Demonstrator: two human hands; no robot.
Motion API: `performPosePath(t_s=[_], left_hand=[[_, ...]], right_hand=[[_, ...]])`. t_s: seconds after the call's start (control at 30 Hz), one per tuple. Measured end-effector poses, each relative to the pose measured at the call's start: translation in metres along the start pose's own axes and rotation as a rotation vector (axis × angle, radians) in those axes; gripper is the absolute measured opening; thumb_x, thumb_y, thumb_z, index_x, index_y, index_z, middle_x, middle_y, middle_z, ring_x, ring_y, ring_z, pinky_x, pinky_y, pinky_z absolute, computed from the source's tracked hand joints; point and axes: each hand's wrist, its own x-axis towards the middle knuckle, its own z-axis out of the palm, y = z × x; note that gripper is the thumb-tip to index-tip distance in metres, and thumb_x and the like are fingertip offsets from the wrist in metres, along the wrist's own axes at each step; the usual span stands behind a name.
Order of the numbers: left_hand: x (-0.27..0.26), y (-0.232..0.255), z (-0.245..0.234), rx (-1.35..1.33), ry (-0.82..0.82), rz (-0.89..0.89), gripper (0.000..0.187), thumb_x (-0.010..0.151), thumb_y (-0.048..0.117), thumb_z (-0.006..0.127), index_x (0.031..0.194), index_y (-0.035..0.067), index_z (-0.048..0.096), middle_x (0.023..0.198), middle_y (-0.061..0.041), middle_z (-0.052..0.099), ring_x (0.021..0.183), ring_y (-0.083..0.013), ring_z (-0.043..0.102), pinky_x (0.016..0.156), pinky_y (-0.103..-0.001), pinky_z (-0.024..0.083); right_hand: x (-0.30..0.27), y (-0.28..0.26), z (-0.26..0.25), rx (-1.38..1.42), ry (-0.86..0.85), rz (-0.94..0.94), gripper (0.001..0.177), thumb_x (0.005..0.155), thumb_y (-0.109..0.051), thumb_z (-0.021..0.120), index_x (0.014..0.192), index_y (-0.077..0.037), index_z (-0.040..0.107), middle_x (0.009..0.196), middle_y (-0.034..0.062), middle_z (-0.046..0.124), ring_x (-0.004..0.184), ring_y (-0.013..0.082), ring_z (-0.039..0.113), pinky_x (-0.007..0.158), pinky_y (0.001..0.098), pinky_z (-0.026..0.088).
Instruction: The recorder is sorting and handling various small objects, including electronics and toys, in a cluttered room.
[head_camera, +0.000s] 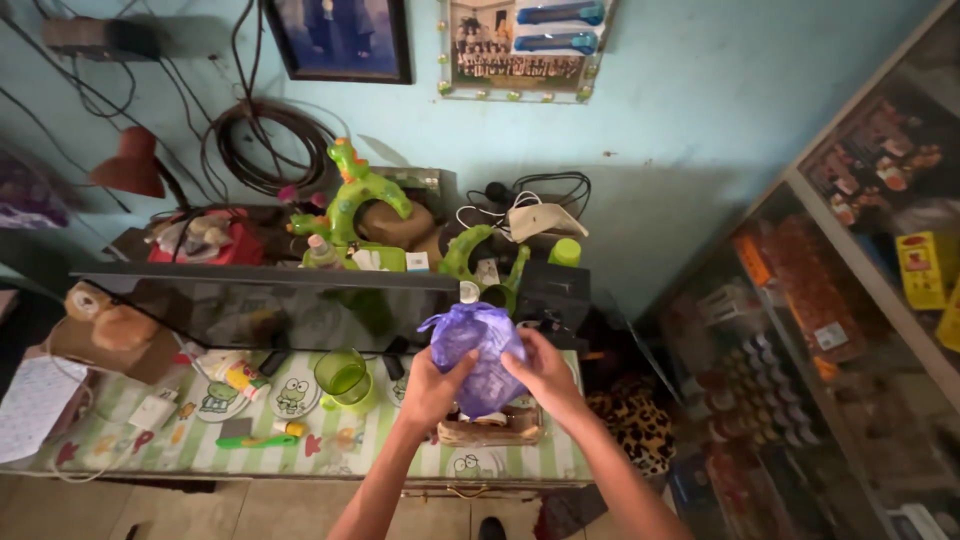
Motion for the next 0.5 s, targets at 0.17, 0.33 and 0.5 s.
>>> performPosePath(t_s=[0.17,0.33,0.5], left_hand=[[-0.01,0.026,0.006,0.014,-0.118,0.018,0.026,0.09,0.014,0.074,0.111,-0.001,0.074,0.091,-0.002,0.078,0.078,-0.0089,0.067,0.073,-0.029,0.057],[-0.02,0.043,0.003,0.189,-0.142,-0.098,0.033,0.089,0.017,0.076,0.117,0.0,0.072,0.093,-0.004,0.078,0.079,-0.0117,0.068,0.073,-0.031,0.057],[-0.007,0.014,-0.005,-0.056,0.018,0.26,0.046,0.087,0.016,0.08,0.124,0.002,0.058,0.11,-0.009,0.071,0.1,-0.0119,0.067,0.087,-0.028,0.056]], right_hand=[[0.013,-0.03,0.0,0.096,-0.11,-0.188,0.034,0.094,-0.017,0.071,0.125,-0.003,0.063,0.108,0.0051,0.07,0.095,0.01,0.066,0.083,0.0249,0.054],[0.036,-0.004,-0.011,-0.1,-0.028,-0.221,0.021,0.096,-0.016,0.074,0.109,0.001,0.074,0.087,-0.0003,0.069,0.077,0.0045,0.059,0.068,0.0209,0.048],[0.037,-0.005,0.0,-0.056,0.028,-0.228,0.016,0.093,-0.013,0.075,0.103,0.0,0.074,0.078,-0.0046,0.065,0.067,0.0023,0.054,0.059,0.0205,0.043]])
